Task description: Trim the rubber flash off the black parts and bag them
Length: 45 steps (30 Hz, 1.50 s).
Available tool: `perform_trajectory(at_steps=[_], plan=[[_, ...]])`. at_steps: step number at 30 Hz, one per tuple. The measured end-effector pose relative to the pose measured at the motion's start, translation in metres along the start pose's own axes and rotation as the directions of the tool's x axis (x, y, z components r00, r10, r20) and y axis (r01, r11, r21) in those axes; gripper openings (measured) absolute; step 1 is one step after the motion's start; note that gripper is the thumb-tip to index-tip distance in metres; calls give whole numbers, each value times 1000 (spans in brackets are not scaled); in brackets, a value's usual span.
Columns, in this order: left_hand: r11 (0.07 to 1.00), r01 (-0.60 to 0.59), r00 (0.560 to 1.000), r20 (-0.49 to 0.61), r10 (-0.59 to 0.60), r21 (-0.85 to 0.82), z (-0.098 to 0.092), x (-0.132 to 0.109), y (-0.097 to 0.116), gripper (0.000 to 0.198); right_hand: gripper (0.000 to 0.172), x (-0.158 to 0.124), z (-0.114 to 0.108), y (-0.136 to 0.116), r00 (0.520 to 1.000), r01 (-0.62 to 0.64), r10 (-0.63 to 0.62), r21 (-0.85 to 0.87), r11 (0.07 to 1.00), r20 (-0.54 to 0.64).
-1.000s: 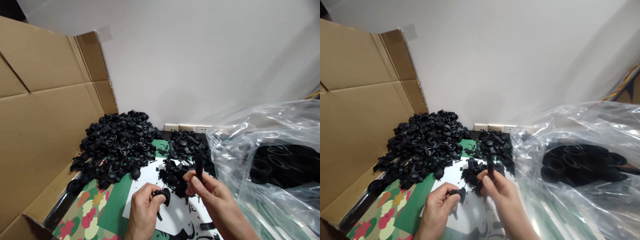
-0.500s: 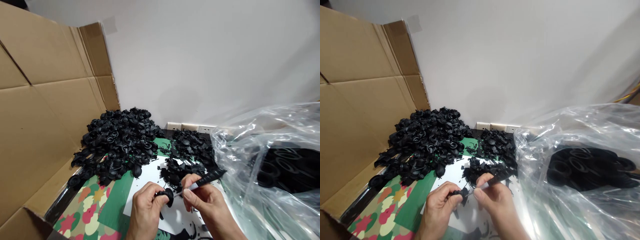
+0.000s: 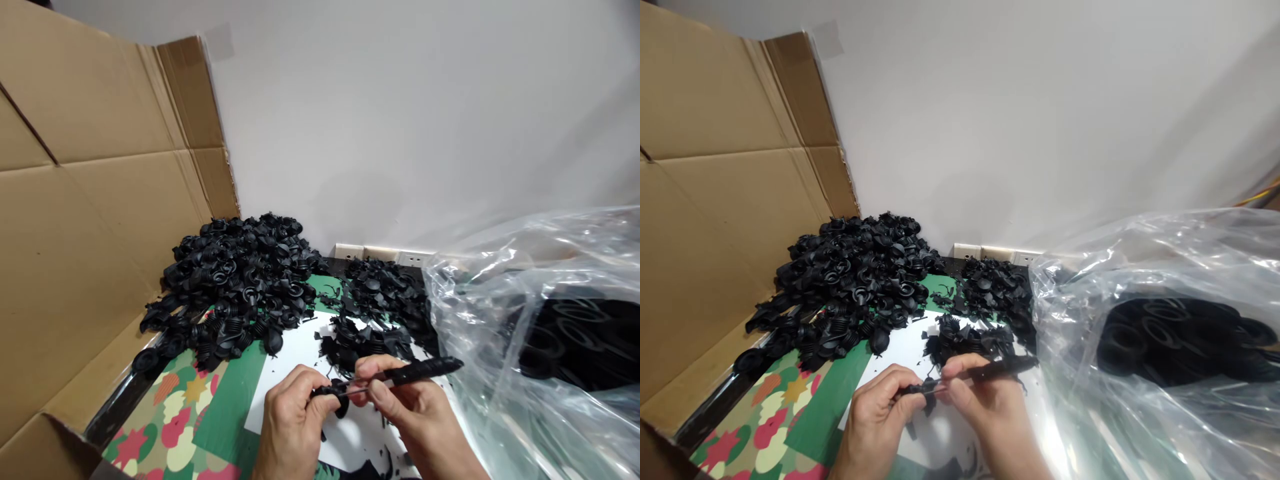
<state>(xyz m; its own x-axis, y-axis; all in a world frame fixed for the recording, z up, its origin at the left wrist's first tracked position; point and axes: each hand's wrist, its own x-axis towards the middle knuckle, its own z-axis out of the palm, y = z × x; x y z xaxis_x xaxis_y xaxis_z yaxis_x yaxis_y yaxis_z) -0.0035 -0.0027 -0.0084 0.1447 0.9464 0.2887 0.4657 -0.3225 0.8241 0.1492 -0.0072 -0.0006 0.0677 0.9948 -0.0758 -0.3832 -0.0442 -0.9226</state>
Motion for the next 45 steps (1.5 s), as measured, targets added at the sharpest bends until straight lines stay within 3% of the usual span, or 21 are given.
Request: perform_trajectory(at_steps=[7,19,22,26,28,29,31,32,33,35,37,40,45], plan=[[1000,12,1000,16,-12,-4,0,-1,2,16,23,-2,0,6,994,98,-101,-62,993,-51],[1000,21,999,24,-21,0,0,-2,1,16,15,5,-15,19,959,279,-253,-263,923,130],[1000,25,1000,12,-25,10,0,-1,0,16,7,1,-12,20,888,459,-410,-359,813,207],[999,-34,999,31,35,-19,1,-2,1,17,14,-1,-12,16,694,716,-601,-473,514,397],[995,-66,994,78,72,-71,2,-4,1,17,18,4,-18,11,599,763,-694,-549,341,400],[993,-63,993,93,72,-99,3,-5,1,17,18,8,-23,9,578,748,-731,-594,296,364],[989,-16,995,91,29,-146,3,-5,0,15,12,16,-32,6,603,665,-776,-654,361,184],[986,21,997,79,-8,-165,3,-5,0,14,6,19,-35,5,661,611,-746,-638,470,84],[982,59,996,70,-47,-181,3,-4,-1,14,3,22,-38,5,740,539,-673,-590,602,-10],[973,112,993,60,-101,-204,2,-2,0,15,16,24,-39,6,893,369,-441,-410,834,-94],[968,134,991,57,-125,-212,2,0,1,16,27,23,-36,8,968,221,-241,-219,950,-72],[966,151,988,45,-145,-211,2,1,1,18,32,16,-27,8,989,148,-149,-85,985,-7],[936,278,960,26,-279,-215,4,-1,0,18,25,2,-11,4,986,163,-167,-115,980,-27]])
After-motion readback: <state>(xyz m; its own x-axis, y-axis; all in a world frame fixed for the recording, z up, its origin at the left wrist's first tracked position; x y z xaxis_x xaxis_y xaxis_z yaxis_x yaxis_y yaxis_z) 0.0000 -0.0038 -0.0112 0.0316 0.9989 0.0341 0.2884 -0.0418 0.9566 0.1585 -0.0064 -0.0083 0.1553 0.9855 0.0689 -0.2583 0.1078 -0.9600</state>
